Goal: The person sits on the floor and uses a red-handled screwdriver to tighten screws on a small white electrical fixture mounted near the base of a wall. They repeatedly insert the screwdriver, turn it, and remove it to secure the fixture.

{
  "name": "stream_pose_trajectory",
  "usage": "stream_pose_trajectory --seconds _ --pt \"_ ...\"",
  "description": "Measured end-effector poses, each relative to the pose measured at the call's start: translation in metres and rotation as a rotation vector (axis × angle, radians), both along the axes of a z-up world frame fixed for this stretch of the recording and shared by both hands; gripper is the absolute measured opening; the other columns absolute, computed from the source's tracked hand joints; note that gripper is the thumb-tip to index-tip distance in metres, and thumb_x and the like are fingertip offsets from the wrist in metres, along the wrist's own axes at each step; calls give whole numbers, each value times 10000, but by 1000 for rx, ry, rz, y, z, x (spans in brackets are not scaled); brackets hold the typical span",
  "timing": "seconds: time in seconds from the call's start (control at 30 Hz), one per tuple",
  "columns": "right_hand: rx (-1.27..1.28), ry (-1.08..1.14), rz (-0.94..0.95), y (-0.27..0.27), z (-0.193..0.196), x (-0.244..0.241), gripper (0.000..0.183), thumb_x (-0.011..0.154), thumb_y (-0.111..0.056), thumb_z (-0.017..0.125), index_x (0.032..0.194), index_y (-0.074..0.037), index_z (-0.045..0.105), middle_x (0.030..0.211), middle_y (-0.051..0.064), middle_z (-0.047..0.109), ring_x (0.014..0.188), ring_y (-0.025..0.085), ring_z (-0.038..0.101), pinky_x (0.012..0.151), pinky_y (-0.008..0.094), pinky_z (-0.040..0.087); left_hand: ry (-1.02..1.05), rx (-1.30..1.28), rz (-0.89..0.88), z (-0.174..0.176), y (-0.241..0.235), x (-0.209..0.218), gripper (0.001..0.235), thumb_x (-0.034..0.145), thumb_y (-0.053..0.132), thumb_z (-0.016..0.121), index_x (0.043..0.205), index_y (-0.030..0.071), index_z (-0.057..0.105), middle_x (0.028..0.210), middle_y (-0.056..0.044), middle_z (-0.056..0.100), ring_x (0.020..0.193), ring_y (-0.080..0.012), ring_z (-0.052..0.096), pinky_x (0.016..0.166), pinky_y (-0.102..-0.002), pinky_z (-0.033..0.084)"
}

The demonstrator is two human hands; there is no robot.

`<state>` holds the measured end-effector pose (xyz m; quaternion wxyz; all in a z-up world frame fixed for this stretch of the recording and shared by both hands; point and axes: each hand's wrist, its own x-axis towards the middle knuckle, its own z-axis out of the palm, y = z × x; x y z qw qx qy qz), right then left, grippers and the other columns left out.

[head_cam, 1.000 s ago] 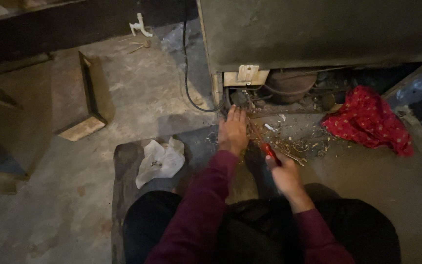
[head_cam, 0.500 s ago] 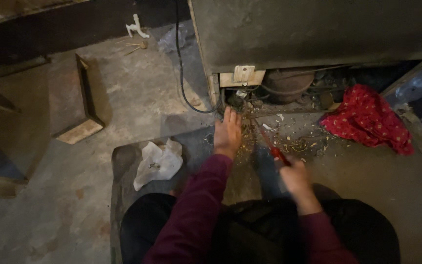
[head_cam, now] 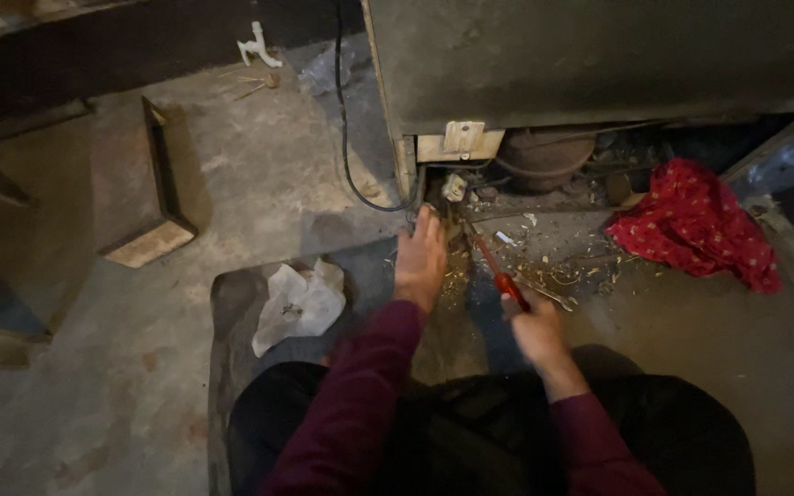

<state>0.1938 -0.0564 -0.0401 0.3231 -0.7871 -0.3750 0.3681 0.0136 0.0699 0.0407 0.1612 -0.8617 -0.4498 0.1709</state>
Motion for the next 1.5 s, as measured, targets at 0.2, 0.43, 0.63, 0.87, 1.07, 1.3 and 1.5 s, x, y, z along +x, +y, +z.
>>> stream_pose_trajectory --seconds 0.2,0.43,0.63,0.87,1.07,1.3,1.5 --pt "26 -4 -5 0 0 -3 374 955 -384 660 1244 -163 746 822 75 760 776 215 698 742 383 537 84 -12 -18 -4 14 1 681 889 256 620 1507 77 398 1603 -129 294 1466 -319 224 1078 -485 387" --pt "48 -10 7 1 -6 -2 374 958 -367 650 1261 -160 723 828 49 750 779 177 694 743 361 534 -72 -51 37 -4 5 -4 553 1017 196 568 1538 67 435 1652 -156 319 1561 -326 212 1140 -504 377" --pt "131 79 -46 7 0 -4 392 989 -364 652 1293 -127 719 847 79 727 780 204 650 729 378 519 -37 -148 60 -6 8 5 633 988 334 529 1547 102 342 1663 -150 184 1536 -365 93 1183 -584 262" --pt "201 -16 5 10 -12 -6 454 954 -341 651 1372 -165 652 860 30 742 793 158 682 743 328 517 -147 -45 71 -13 -1 1 557 976 271 573 1492 82 481 1594 -135 343 1554 -338 108 1100 -564 377" --pt "170 47 20 14 -33 -5 424 958 -338 655 1342 -160 676 818 62 750 772 187 686 745 354 533 -220 17 73 -12 -3 2 526 955 247 595 1451 83 530 1551 -108 393 1553 -316 96 1067 -562 414" --pt "156 20 -43 12 -16 -6 431 946 -382 627 1328 -185 671 846 48 754 814 174 698 768 353 527 -138 -55 94 0 -5 5 595 962 269 609 1509 84 465 1578 -126 365 1558 -332 56 1077 -560 409" --pt "55 -22 -32 12 -11 -7 387 985 -420 634 1227 -137 741 856 74 750 821 229 704 778 398 537 -109 -72 89 5 -6 4 669 970 299 597 1560 88 362 1640 -130 276 1552 -347 17 1091 -561 401"
